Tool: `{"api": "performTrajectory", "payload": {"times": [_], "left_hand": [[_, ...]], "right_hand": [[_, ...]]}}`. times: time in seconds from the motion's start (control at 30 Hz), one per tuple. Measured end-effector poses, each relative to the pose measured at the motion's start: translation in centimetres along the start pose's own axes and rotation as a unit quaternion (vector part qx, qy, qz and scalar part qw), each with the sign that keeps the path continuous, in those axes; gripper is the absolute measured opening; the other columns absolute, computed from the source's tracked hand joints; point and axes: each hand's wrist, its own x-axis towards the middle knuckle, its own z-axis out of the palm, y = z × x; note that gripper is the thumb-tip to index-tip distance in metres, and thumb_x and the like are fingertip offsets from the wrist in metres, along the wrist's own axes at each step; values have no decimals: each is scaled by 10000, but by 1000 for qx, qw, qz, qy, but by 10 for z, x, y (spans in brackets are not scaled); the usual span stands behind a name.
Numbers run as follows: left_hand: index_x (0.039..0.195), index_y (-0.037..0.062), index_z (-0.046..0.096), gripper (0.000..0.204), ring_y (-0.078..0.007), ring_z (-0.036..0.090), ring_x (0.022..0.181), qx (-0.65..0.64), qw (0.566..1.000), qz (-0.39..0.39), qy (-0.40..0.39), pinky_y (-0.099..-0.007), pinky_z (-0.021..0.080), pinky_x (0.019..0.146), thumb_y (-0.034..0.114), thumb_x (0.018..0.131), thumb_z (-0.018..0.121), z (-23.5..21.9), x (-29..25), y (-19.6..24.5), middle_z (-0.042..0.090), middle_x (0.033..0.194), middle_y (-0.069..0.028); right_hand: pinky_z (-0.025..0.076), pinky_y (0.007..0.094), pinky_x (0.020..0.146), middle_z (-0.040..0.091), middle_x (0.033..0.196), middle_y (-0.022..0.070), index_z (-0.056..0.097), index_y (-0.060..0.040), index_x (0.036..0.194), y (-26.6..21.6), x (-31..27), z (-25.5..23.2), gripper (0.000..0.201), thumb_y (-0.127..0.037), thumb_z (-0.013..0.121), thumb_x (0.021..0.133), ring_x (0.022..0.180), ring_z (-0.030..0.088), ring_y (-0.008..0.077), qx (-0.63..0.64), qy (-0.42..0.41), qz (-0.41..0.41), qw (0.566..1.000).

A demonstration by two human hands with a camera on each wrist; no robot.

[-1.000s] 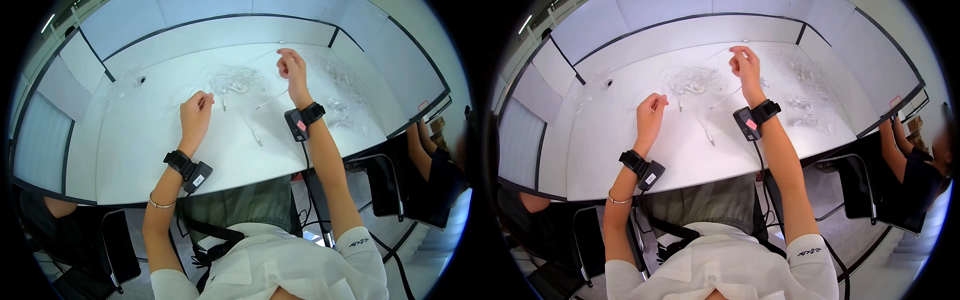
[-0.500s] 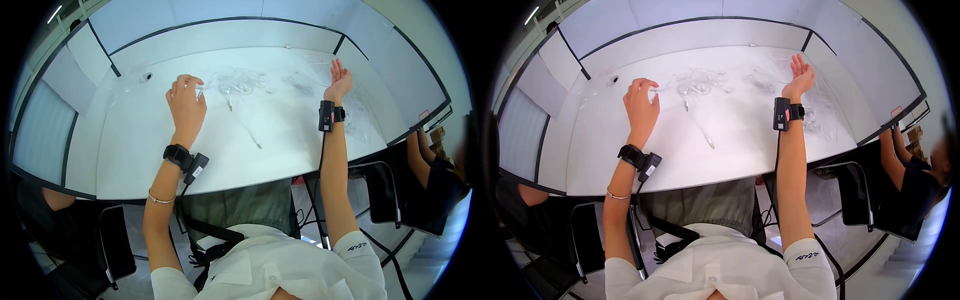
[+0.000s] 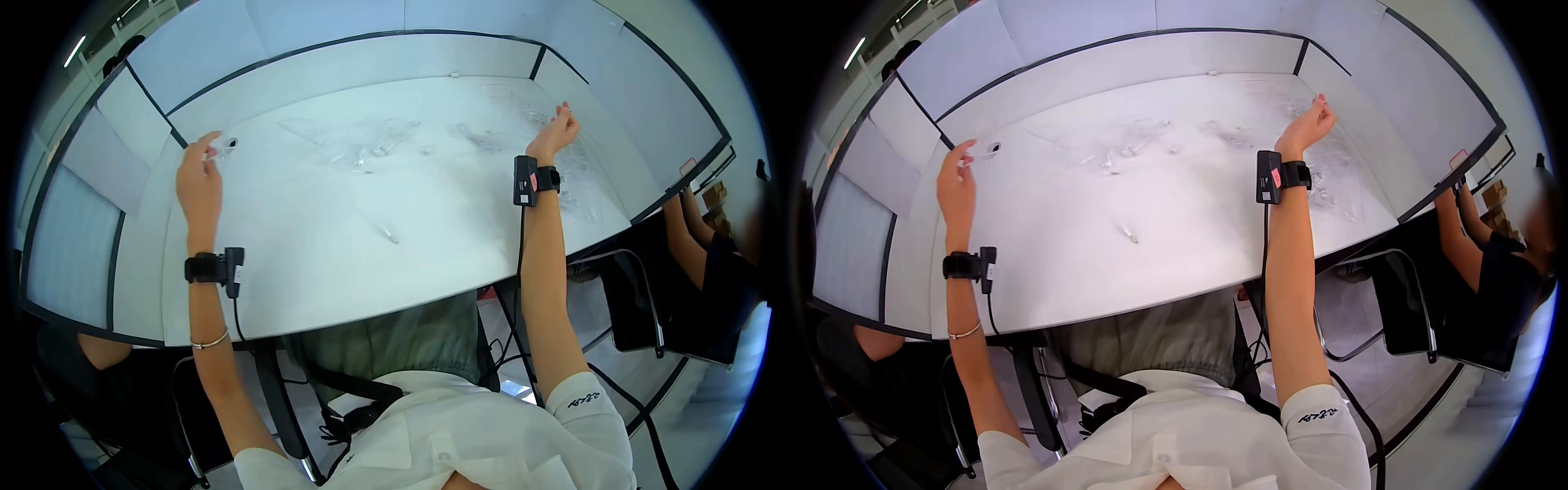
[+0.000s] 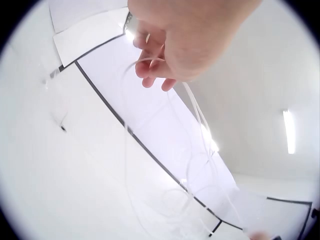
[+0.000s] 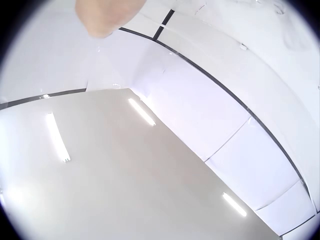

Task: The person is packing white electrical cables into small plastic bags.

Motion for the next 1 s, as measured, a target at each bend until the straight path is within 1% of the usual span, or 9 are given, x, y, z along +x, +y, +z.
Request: {"api": "performTrajectory", "payload": {"times": [0.1,0.2,0.47,0.6,0.73,0.83,0.87,0.93,1.0], "left_hand": [[1162,127,571,464,-101,520,584,-35,999,4,17,-243,405,537,-70,777,402,-13,13,-35,606,851,-71],[1116,74,600,500,-45,353,411,-270,948,-169,16,-169,286,391,-45,744,288,-41,25,-30,627,823,-91],[871,13,637,332,-60,346,403,-197,902,-385,-1,-187,252,381,75,780,323,-57,25,-155,633,732,-79],[854,47,631,291,-61,362,404,-166,876,-452,-13,-208,270,387,148,810,362,-60,14,-204,636,727,-61],[831,5,620,310,-123,479,477,-51,894,-426,-130,-241,374,429,138,834,340,-56,4,-197,630,719,-97],[904,-14,605,235,-158,553,598,-70,896,-354,-257,-252,435,495,73,785,421,-33,-6,-252,633,805,-124],[1115,22,544,412,-210,579,860,-82,899,-295,-313,-310,484,690,13,703,522,-26,-8,-270,591,1029,-171],[1287,117,430,664,-267,446,1147,-17,905,-250,-344,-382,389,936,19,654,602,-34,4,-162,473,1240,-163],[1349,170,349,765,-283,288,1280,-31,918,-144,-368,-397,240,1055,56,652,643,-38,15,-98,362,1353,-124]], "right_hand": [[344,292,928,507,1191,122,447,-3,967,7,7,-7,175,-130,483,852,1065,473,182,7,34,6,999],[351,301,921,486,1195,114,455,8,1014,17,16,-14,224,-146,481,853,1072,468,195,-26,60,-9,998],[345,322,924,399,1293,103,446,5,1035,3,15,-16,233,-161,455,873,1092,435,201,-49,65,-12,997],[338,325,929,389,1312,101,426,-6,989,-3,19,-15,187,-163,438,889,1097,429,201,-55,94,-101,989],[334,326,937,401,1295,134,409,-17,963,-36,12,-6,152,-155,419,901,1106,430,206,-25,107,-144,983],[375,321,888,500,1160,171,408,-25,976,-24,17,-5,149,-157,416,907,1004,514,215,-2,57,-142,988],[396,319,862,543,1100,183,408,-28,983,-19,19,-4,152,-160,417,909,952,553,217,10,31,-138,990],[430,290,726,588,938,166,414,-31,992,-31,-4,12,159,-161,430,901,759,580,198,52,-34,-37,997],[424,259,600,605,814,143,421,-35,997,-33,-27,25,165,-160,441,892,597,558,166,71,-97,28,992]]}}
